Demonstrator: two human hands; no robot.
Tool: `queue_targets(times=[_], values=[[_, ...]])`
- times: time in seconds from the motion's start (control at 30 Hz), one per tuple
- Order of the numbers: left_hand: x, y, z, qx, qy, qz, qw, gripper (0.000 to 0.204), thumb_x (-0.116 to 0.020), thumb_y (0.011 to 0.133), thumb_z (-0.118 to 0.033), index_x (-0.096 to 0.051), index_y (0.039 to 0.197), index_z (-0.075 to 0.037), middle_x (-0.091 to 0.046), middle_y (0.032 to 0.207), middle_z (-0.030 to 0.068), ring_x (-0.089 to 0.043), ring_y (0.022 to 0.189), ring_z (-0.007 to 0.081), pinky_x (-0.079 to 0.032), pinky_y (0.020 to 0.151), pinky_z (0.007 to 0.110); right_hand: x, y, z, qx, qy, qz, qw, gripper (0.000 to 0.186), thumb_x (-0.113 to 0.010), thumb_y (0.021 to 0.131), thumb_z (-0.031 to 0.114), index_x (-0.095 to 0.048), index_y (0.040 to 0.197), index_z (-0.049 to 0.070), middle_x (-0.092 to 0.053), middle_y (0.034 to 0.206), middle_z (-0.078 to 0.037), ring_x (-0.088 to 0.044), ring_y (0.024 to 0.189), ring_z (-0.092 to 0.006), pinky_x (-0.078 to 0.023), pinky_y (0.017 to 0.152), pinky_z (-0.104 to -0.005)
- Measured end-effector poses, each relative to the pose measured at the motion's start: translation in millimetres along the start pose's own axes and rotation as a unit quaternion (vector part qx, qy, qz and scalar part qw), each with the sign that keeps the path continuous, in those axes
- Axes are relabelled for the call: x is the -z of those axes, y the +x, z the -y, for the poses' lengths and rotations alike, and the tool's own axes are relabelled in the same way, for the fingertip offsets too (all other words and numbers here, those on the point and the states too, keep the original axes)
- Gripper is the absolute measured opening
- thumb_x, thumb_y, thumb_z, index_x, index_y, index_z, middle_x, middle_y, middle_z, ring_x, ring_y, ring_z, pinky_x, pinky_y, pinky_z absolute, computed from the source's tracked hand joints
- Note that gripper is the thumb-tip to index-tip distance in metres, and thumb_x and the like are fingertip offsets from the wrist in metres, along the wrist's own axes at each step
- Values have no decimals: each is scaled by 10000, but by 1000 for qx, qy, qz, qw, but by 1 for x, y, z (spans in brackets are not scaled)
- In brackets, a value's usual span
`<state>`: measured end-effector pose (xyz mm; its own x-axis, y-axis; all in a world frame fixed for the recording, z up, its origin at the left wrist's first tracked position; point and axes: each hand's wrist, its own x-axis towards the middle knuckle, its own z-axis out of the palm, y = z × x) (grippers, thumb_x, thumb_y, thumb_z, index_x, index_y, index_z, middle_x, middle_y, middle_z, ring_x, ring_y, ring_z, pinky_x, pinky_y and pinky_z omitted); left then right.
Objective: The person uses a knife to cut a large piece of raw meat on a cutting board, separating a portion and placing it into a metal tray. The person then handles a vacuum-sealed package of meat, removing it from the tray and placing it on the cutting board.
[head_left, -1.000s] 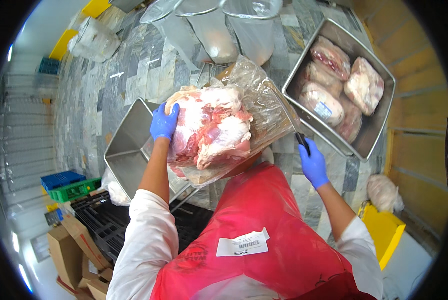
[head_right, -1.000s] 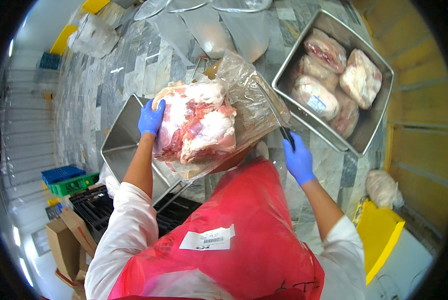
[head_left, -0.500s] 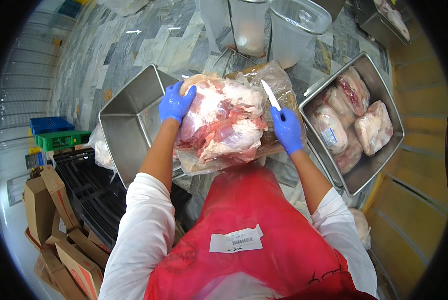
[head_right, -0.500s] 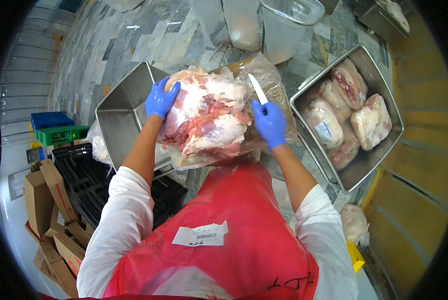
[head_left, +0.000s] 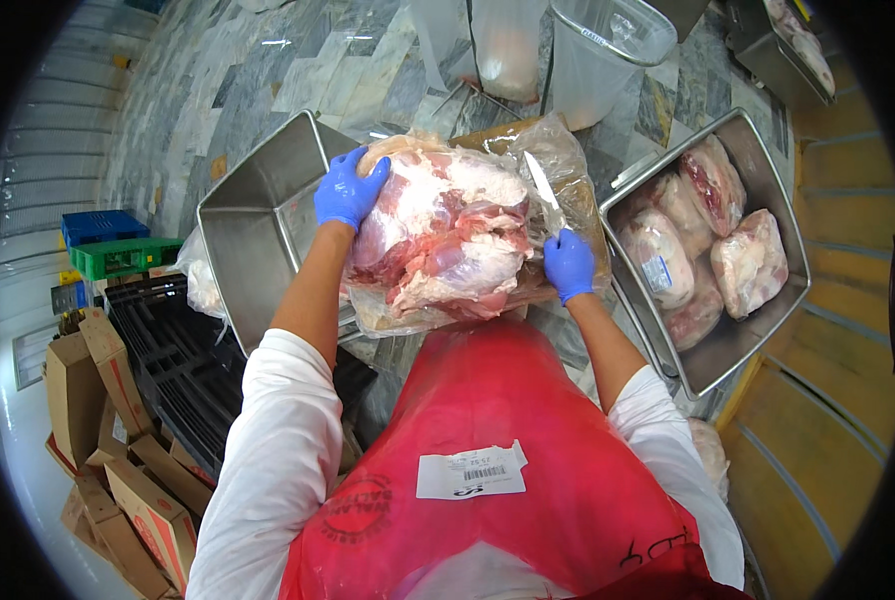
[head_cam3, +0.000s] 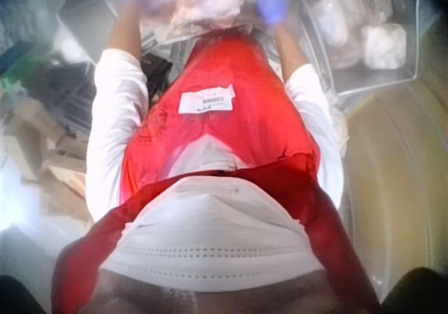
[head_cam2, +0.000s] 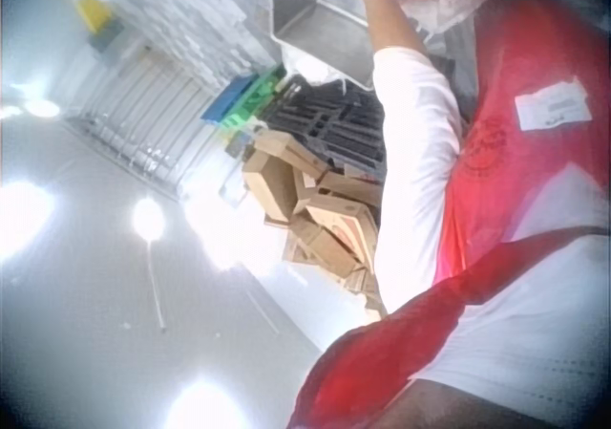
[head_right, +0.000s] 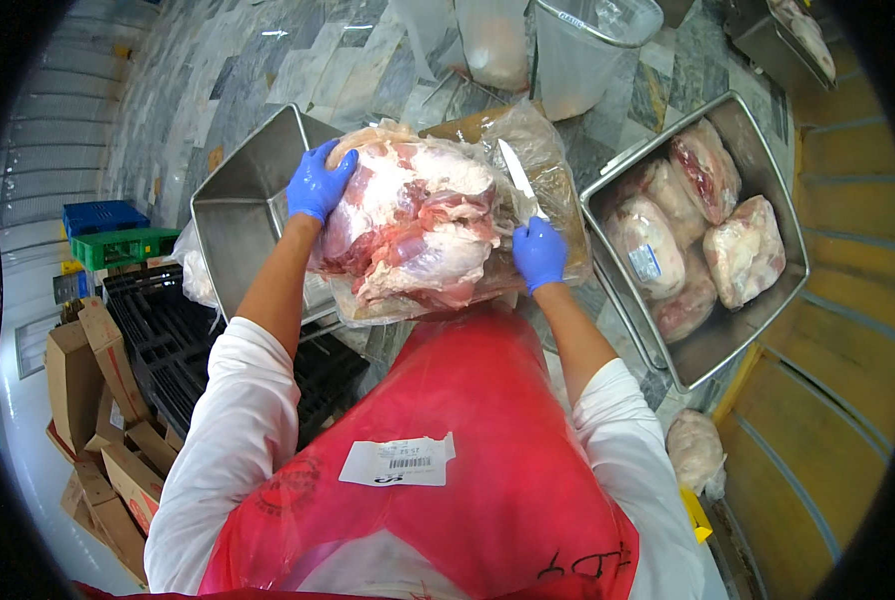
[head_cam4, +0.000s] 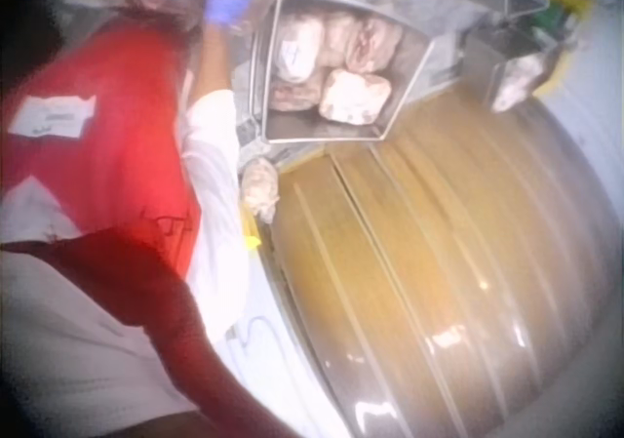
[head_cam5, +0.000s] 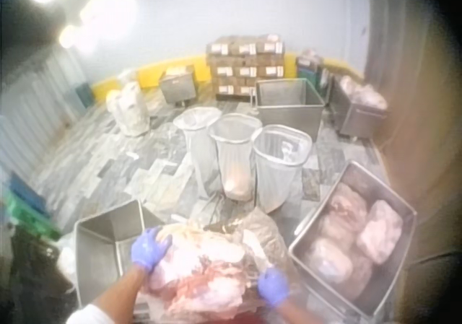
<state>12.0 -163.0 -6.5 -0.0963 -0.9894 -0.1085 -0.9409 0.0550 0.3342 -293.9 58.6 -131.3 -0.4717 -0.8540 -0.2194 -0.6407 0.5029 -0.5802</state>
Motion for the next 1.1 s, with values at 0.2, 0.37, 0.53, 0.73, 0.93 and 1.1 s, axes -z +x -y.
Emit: queue_targets(times=[0.2,0.37,0.53,0.73,0.93,1.1], values=[[1,-4,5,7,6,-4,1000,719,-649,876,-645,-637,1400,-154,-608,1382,189,-611,1251,379,-490,1050,467,-11,36,-2,50,-29,-44,997,306,-564,947,308,-657,1000,21,-686,1009,-267,-673,897,-467,-523,815,-570],[-6,-9,10,-53,70,-126,988,633,-705,892,-515,-634,1390,-131,-538,1438,249,-514,1308,436,-422,1093,528,-23,62,-6,-16,40,-56,998,297,-578,958,310,-659,1015,30,-697,1061,-260,-682,920,-446,-542,831,-540],[-4,-56,-30,-281,63,-186,939,438,-739,896,-258,-658,1286,-75,-570,1375,264,-536,1269,428,-411,1072,527,2,48,-3,-173,639,66,746,265,-622,1008,267,-635,1174,60,-715,1128,-158,-699,1012,-291,-564,870,-418],[-38,-147,-120,-453,-39,27,890,286,-766,847,-162,-704,1099,-45,-686,1055,160,-634,977,365,-510,881,464,-8,30,4,-175,807,193,530,304,-628,1026,213,-608,1254,13,-691,1155,-141,-678,1097,-271,-557,984,-436],[-68,-140,-134,-356,12,28,934,396,-781,835,-250,-694,1151,-29,-701,1074,193,-624,1010,392,-500,910,473,-43,30,15,-172,899,103,389,272,-583,1064,295,-638,1079,29,-581,818,-61,-599,777,-226,-562,812,-392],[-62,-132,-142,-265,66,111,956,386,-818,800,-301,-736,1065,-32,-709,1069,195,-627,998,392,-514,870,474,-27,42,33,-204,834,201,472,385,-533,1076,423,-577,873,98,-405,581,28,-371,442,-125,-321,453,-266]])
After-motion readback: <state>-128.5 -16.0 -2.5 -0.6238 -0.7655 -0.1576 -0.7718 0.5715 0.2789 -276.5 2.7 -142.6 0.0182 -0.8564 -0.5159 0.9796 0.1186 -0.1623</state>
